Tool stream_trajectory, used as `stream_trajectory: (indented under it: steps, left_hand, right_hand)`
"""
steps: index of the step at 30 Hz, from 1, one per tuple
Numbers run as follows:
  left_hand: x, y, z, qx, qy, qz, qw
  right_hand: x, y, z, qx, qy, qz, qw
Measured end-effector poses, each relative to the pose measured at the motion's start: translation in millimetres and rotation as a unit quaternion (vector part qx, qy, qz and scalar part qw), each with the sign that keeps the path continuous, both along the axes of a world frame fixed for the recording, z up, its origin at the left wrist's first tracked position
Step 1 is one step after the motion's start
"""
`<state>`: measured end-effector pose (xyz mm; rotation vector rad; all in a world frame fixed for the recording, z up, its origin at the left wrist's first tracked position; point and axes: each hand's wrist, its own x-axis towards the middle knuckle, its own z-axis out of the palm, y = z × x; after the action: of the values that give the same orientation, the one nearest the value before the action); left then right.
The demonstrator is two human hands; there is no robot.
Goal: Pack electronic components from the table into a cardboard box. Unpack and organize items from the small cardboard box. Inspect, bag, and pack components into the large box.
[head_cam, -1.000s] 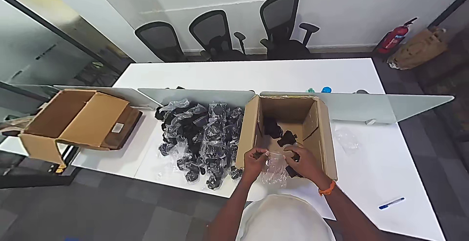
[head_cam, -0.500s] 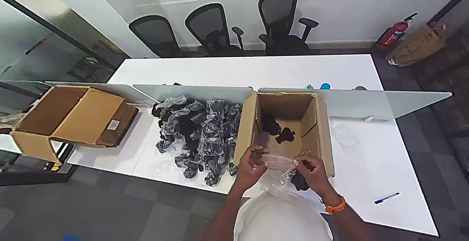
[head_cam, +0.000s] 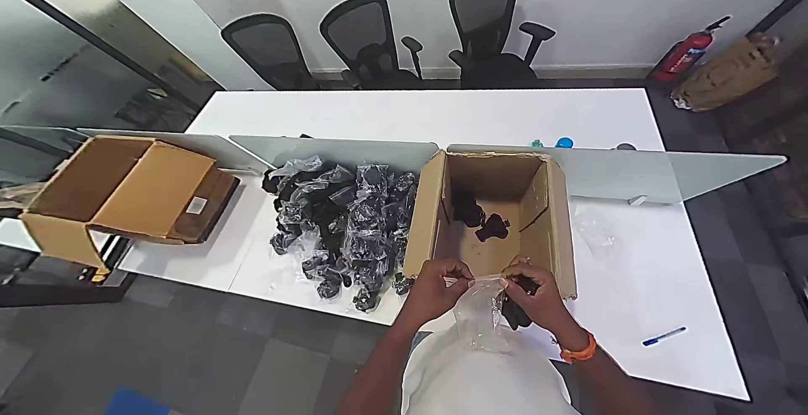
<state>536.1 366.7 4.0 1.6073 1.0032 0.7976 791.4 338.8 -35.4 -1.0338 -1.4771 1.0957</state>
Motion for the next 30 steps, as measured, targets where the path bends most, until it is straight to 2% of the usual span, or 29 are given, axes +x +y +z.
stream_trajectory:
  steps: [4,10,18,24,28,30]
  left_hand:
    - [1,-1,0,-0.021,-0.001,-0.004,1.000]
    - [5,2,9,0.001,0.075,-0.085,0.994]
    - [25,0,4,0.029,0.052,-0.040,0.997]
    - [34,-5,6,0.006,0.083,-0.038,0.996]
    - [45,-9,6,0.014,0.134,-0.032,0.990]
    - [44,-8,3,0.025,0.128,-0.025,0.991]
  right_hand:
    - [-4,-4,-5,-0.004,0.023,-0.018,1.000]
    - [-9,-7,-4,0.000,0.005,-0.001,1.000]
    - [-15,-9,-3,-0.004,-0.005,-0.016,1.000]
    - [-16,-10,-4,-0.016,0.001,-0.015,1.000]
    - [-18,-13,-6,-0.008,-0.009,-0.011,1.000]
    - [-14,-12,-8,-0.011,-0.019,-0.010,1.000]
